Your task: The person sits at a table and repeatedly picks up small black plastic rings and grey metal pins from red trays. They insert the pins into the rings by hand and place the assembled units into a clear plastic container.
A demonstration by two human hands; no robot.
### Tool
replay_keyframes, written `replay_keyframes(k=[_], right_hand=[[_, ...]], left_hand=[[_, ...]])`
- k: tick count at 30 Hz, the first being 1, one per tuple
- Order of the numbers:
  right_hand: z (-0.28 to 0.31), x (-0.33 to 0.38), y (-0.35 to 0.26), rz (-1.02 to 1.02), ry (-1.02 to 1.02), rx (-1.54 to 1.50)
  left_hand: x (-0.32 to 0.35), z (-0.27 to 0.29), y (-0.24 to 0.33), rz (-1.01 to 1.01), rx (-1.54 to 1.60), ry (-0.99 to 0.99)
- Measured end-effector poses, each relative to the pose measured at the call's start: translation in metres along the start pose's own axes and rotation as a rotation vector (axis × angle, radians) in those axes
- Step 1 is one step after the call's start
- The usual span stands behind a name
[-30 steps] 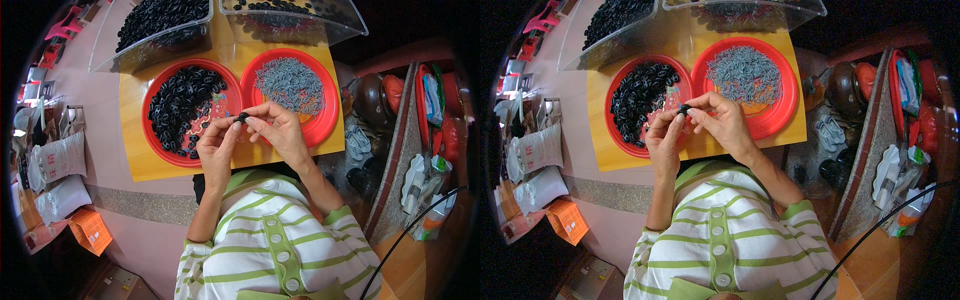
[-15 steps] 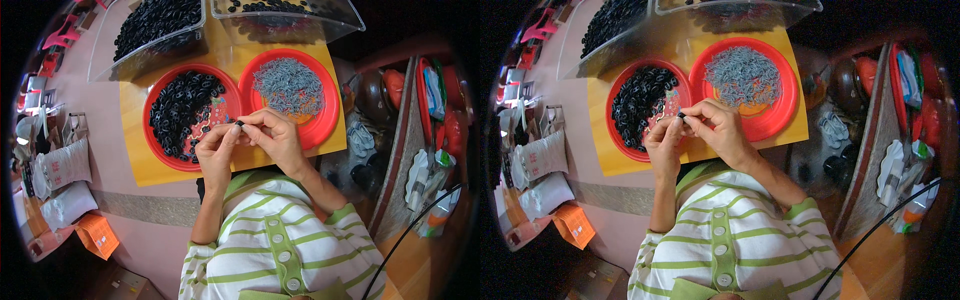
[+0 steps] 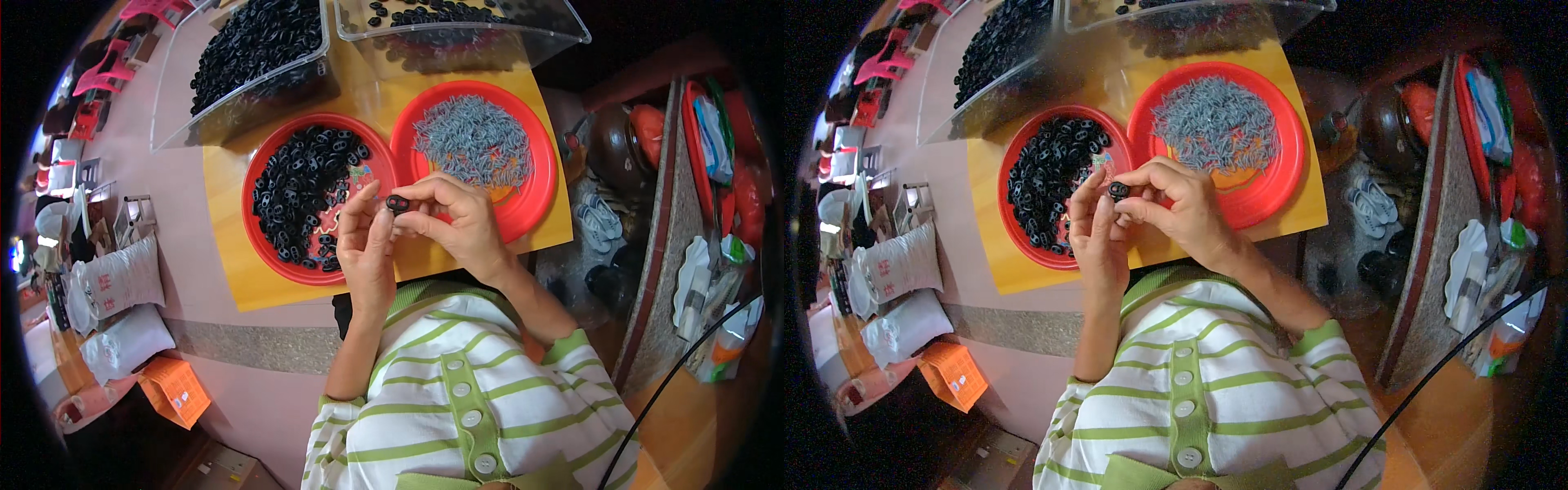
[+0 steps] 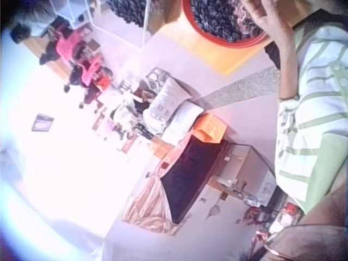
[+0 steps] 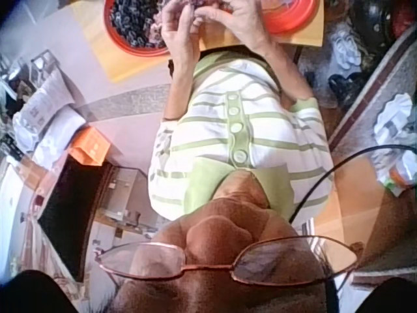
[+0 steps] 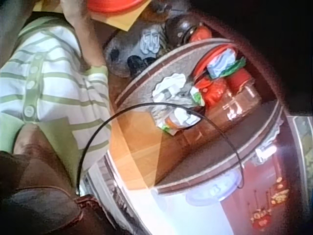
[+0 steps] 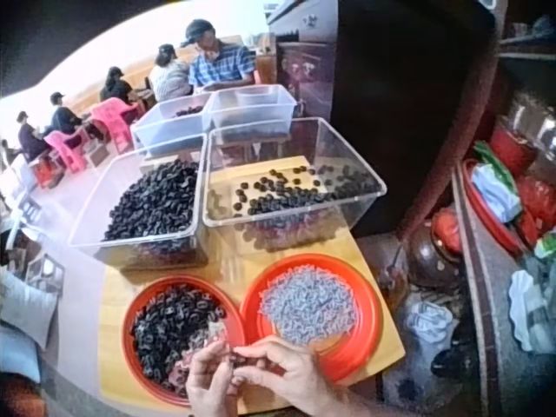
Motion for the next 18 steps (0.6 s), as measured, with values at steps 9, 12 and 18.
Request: replay_keyframes(k=[9,12,18], right_hand=[[0.008,0.011,0.007,-0.199,-0.157,-0.403],[0.007,0.01,0.006,-0.18,-0.186,-0.379],[0.005,0.008,0.008,-0.186,-0.193,-0.319]], left_hand=[[0.0,0.017,-0.006,-0.272,-0.322,-0.288],[0.0,0.022,-0.01,-0.202,-0.286,-0.271],[-0.003,0.028,-0.015,-0.143,-0.19,-0.24]])
Point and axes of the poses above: each hand's wrist, its own x-axis away from the middle knuckle, its own z-axis out of the back of the hand, y = z × x, the point moved 1 cm from there along -x, towards the middle knuckle, and after that the axes turned 5 degrees about -y, right-handed, at the moved point
